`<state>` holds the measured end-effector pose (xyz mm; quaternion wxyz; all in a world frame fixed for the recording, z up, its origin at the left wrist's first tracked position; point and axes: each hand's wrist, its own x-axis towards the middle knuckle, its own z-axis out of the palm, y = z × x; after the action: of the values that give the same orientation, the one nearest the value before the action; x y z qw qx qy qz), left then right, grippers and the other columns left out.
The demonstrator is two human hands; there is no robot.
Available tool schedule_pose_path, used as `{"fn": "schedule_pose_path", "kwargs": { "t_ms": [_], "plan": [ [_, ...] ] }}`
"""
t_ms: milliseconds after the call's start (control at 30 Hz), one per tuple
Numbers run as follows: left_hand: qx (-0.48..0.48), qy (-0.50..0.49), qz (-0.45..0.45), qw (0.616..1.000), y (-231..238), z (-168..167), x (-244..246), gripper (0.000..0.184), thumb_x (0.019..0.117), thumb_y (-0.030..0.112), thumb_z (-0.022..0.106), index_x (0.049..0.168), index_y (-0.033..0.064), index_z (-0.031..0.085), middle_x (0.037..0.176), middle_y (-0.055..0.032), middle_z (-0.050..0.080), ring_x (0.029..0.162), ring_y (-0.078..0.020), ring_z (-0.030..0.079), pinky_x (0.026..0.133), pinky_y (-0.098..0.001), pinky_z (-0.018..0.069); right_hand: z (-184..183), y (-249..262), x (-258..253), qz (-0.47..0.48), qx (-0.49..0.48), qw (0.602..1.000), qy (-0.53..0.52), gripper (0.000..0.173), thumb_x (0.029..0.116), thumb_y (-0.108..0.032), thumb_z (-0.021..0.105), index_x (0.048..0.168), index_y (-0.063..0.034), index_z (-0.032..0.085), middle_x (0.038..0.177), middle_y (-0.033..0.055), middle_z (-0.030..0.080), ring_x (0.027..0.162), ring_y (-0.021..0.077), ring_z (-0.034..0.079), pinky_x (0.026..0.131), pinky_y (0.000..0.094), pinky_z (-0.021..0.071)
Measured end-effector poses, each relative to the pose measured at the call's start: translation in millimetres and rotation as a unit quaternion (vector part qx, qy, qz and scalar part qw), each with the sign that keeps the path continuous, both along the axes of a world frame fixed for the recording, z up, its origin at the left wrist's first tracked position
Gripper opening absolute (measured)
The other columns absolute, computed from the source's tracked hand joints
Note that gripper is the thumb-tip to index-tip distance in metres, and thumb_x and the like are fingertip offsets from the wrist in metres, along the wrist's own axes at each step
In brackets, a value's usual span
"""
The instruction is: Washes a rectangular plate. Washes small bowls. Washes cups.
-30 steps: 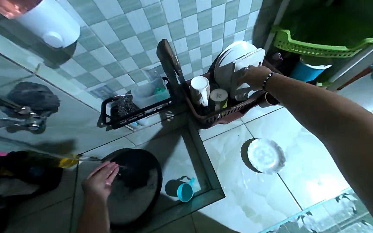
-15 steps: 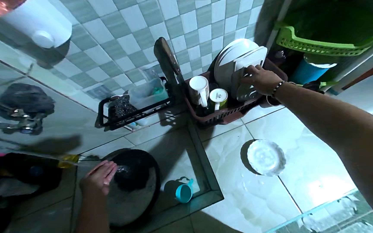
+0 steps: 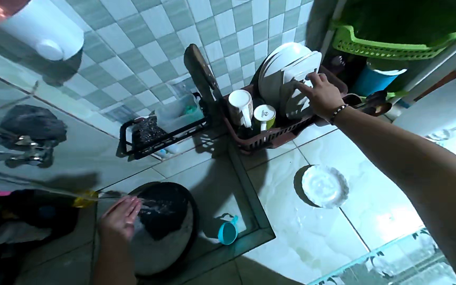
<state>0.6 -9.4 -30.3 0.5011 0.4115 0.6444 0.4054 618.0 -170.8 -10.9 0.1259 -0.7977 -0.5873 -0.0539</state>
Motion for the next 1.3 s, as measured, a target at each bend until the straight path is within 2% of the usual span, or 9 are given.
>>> {"fn": "schedule_pose_path", "kwargs": {
  "t_ms": [133,267,333,433,533,667,967,1167,1300],
  "plan": [
    [0.008,-0.021,0.004,1.000,4.4,-1.3,-2.2,0.032,0.1046,0.005,0.051,0.135,-0.0033,0.050,0.117,-0.0132,0.063,0.099,-0.0154,0.068,0.086,-0.0291,0.0577,8.6,-37.6,-30.8,0.002,0.083,0.996,0.039,0.061,0.0867,0.002,0.069,0.144,-0.0167,0.058,0.137,0.0245,0.055,0.124,0.0507,0.054,0.085,0.0676,0.0518],
    [0.012,-0.041,-0.009,0.999,6.9,2.8,-2.9,0.031,0.1048,0.003,0.050,0.136,-0.0019,0.048,0.116,-0.0102,0.062,0.098,-0.0128,0.067,0.086,-0.0271,0.0577,-16.3,-118.5,-73.1,-0.079,0.041,0.992,0.091,0.024,0.0963,-0.017,0.066,0.117,-0.0054,0.070,0.104,0.0226,0.071,0.088,0.0469,0.069,0.069,0.0701,0.0510],
    [0.016,-0.042,-0.011,0.999,8.8,4.2,-4.2,0.032,0.1047,0.003,0.050,0.137,-0.0024,0.048,0.117,-0.0113,0.062,0.098,-0.0140,0.068,0.086,-0.0281,0.0579,-43.3,-162.3,-78.7,-0.170,-0.078,0.972,0.144,0.032,0.0948,-0.027,0.072,0.118,-0.0050,0.070,0.108,0.0265,0.068,0.092,0.0511,0.066,0.073,0.0735,0.0493],
    [0.016,-0.035,-0.020,0.999,9.8,7.6,-3.9,0.033,0.1046,0.002,0.049,0.138,-0.0027,0.046,0.121,-0.0125,0.061,0.101,-0.0138,0.067,0.087,-0.0270,0.0568,-84.2,-208.6,-79.5,-0.301,-0.200,0.894,0.267,0.060,0.0926,-0.037,0.076,0.139,-0.0033,0.059,0.130,0.0329,0.060,0.113,0.0552,0.060,0.089,0.0754,0.0451],
    [0.015,-0.044,-0.013,0.999,13.6,8.5,-5.1,0.032,0.1050,0.002,0.047,0.137,-0.0024,0.047,0.123,-0.0137,0.060,0.103,-0.0153,0.066,0.089,-0.0278,0.0563,-124.2,-231.0,-91.9,-0.353,-0.138,0.829,0.411,0.055,0.0967,-0.031,0.072,0.141,-0.0040,0.054,0.115,0.0277,0.066,0.092,0.0402,0.069,0.079,0.0576,0.0574],
    [0.012,-0.064,-0.027,0.998,22.3,7.8,-13.5,0.033,0.1063,0.004,0.047,0.139,-0.0003,0.045,0.123,-0.0120,0.060,0.104,-0.0147,0.066,0.089,-0.0275,0.0561,-142.0,-232.9,-117.7,-0.387,-0.023,0.779,0.492,0.046,0.0974,-0.010,0.067,0.139,0.0001,0.052,0.119,0.0258,0.063,0.091,0.0346,0.067,0.077,0.0517,0.0569],
    [0.004,-0.123,-0.101,0.987,26.9,22.0,-41.1,0.028,0.1053,0.002,0.047,0.133,-0.0014,0.050,0.119,-0.0086,0.063,0.102,-0.0128,0.066,0.092,-0.0277,0.0553,-86.1,-148.6,-240.9,-0.331,0.066,0.738,0.585,0.041,0.1025,-0.006,0.058,0.141,-0.0045,0.046,0.112,0.0217,0.066,0.077,0.0260,0.068,0.065,0.0421,0.0591],
    [-0.008,-0.147,-0.154,0.977,37.3,37.9,-47.4,0.026,0.1048,0.002,0.050,0.131,-0.0028,0.053,0.111,-0.0099,0.067,0.096,-0.0144,0.069,0.089,-0.0300,0.0581,-75.6,-26.0,-392.6,-0.192,0.020,0.714,0.674,0.046,0.1021,-0.012,0.060,0.145,-0.0071,0.043,0.108,0.0209,0.065,0.080,0.0281,0.067,0.070,0.0447,0.0590],
    [0.004,-0.123,-0.211,0.970,47.4,47.3,-56.0,0.026,0.1029,0.000,0.054,0.128,-0.0047,0.056,0.109,-0.0129,0.070,0.095,-0.0179,0.071,0.087,-0.0335,0.0596,-78.9,46.4,-492.2,-0.137,0.017,0.660,0.738,0.044,0.1035,-0.015,0.058,0.144,-0.0111,0.043,0.108,0.0196,0.066,0.078,0.0273,0.068,0.068,0.0433,0.0591]
  ]
}}
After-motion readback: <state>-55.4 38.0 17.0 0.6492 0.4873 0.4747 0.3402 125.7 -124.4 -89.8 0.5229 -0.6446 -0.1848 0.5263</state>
